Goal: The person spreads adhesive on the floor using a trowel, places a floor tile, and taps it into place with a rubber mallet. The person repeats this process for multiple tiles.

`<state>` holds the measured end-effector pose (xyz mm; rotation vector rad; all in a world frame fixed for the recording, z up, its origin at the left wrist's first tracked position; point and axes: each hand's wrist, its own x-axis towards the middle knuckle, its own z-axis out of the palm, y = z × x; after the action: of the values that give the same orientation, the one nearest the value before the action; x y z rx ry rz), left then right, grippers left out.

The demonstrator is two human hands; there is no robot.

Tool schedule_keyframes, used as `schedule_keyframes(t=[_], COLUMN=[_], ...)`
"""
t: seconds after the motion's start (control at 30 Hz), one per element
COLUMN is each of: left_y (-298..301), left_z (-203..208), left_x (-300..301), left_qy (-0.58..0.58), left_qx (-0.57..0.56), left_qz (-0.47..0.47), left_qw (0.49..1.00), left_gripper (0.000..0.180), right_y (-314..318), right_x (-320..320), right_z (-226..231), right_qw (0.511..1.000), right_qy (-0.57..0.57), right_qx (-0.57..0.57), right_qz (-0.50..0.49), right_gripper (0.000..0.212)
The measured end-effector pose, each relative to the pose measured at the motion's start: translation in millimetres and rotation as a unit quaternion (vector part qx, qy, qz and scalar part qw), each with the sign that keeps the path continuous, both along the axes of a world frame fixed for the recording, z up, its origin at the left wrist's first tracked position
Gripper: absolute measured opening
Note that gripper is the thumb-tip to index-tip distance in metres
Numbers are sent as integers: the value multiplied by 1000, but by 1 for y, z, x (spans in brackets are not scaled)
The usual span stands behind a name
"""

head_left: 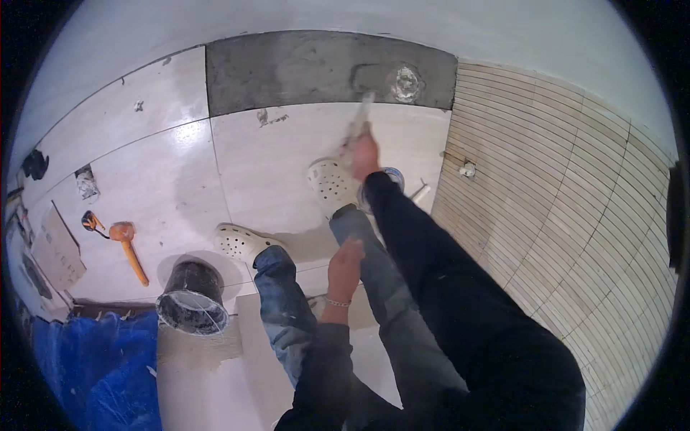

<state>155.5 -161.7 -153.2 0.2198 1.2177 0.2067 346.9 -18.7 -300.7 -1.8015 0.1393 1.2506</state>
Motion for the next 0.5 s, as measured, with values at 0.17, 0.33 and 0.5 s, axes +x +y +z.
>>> schedule_keyframes(t=[0.17, 0.33, 0.5], left_y=[-36, -28, -46], left_z=[-31, -23, -30], left_x=[-8, -5, -2], left_qy=[60, 5, 12], left_qx=[275, 98, 155], left_qz=[-119, -19, -8], left_qw=[952, 995, 988], left_gripper=[34, 56, 50], right_y=[40, 67, 66], right_x=[-74, -23, 32], right_z=[41, 42, 56], right_qw=[974, 782, 910], right_qy=[67, -401, -214], right_qx=[-70, -125, -151], right_qz=[206, 462, 321], right_gripper=[42, 43, 49])
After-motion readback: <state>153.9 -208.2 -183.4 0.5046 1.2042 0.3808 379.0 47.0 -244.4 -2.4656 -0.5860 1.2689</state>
